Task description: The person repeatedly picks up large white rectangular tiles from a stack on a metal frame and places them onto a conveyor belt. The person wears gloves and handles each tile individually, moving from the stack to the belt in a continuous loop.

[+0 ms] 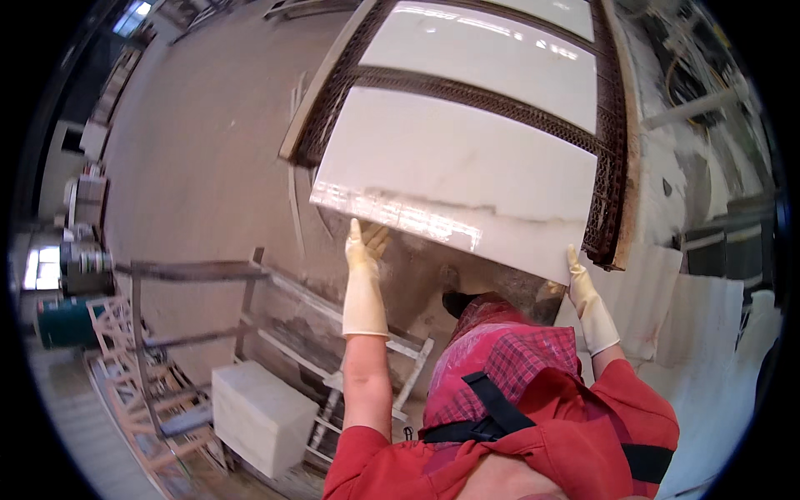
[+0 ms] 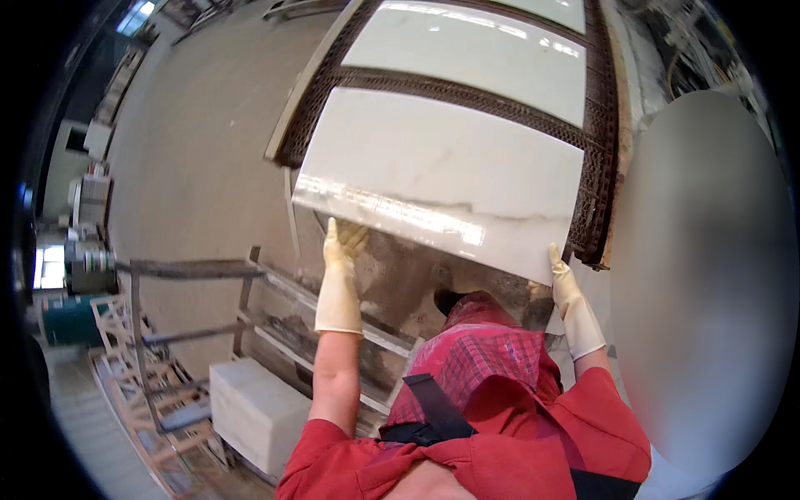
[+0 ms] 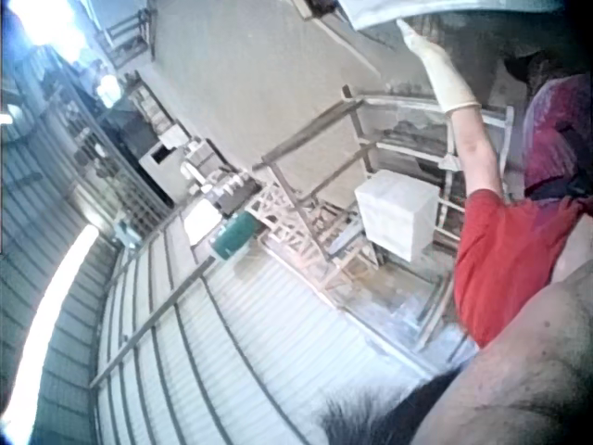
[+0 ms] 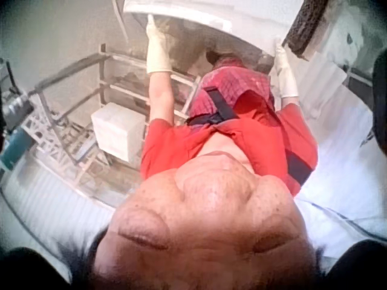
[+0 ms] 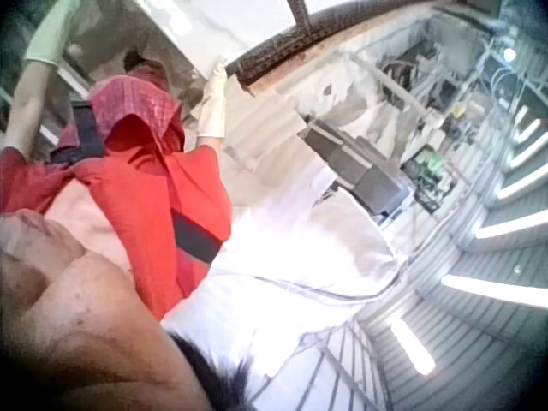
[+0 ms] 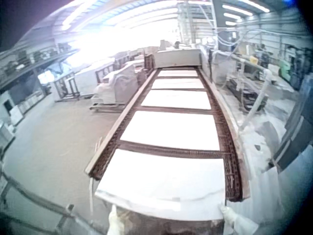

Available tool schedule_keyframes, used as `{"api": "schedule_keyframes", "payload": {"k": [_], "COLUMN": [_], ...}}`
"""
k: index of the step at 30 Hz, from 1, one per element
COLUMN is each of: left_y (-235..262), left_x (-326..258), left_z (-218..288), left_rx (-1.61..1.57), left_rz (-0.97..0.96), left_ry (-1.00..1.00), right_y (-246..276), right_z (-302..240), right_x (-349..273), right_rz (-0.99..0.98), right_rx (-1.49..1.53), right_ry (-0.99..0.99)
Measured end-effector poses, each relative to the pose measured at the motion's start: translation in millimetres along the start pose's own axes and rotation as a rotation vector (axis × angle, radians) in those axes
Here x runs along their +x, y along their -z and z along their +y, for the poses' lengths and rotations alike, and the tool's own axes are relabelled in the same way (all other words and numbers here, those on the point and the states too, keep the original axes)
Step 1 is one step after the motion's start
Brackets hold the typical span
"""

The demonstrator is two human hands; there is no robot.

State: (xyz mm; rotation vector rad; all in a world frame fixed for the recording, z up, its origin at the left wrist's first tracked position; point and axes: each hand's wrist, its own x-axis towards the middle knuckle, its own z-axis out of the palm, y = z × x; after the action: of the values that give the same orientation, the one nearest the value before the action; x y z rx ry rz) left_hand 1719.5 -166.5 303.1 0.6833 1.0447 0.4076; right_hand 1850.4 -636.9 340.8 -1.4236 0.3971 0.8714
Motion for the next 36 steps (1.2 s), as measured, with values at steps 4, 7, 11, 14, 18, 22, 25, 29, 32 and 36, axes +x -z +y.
{"api": "schedule_keyframes", "payload": {"k": [4,7,11,14,18,22,25,29,32,36], "left_y": [95.1,221.7,347.9,402.9,410.5,333.6,343.9,373.8,407.5,459.2], "left_x": [-88.8,-159.5,-304.8,-399.9,-481.9,-525.1,-508.5,-494.8,-497.0,-523.5], "left_z": [-91.9,-202.4,-337.0,-411.4,-464.1,-428.6,-436.1,-428.5,-418.4,-413.0], "left_rx": [0.132,-0.100,-0.412,-0.533,-0.655,-0.451,-0.435,-0.443,-0.441,-0.453], "left_rz": [-0.073,0.109,0.546,0.676,0.820,0.912,0.938,0.907,0.913,0.992], "left_ry": [-0.026,0.237,0.301,0.270,0.258,0.280,0.272,0.233,0.194,0.136], "right_y": [17.7,15.3,19.3,15.1,16.7,24.1,37.2,20.4,5.9,-17.2], "right_z": [9.4,10.1,11.0,17.2,34.8,44.5,47.3,42.6,59.9,124.0], "right_x": [11.1,0.8,2.6,15.8,31.2,23.4,44.1,42.2,44.8,59.1], "right_rz": [-0.122,-0.139,-0.040,-0.068,-0.010,0.096,0.124,0.263,0.367,0.382], "right_rx": [0.042,0.002,0.085,0.140,0.181,0.126,-0.085,-0.300,-0.216,-0.182], "right_ry": [0.068,0.068,0.108,0.080,0.035,0.030,0.069,0.061,0.161,0.281]}}
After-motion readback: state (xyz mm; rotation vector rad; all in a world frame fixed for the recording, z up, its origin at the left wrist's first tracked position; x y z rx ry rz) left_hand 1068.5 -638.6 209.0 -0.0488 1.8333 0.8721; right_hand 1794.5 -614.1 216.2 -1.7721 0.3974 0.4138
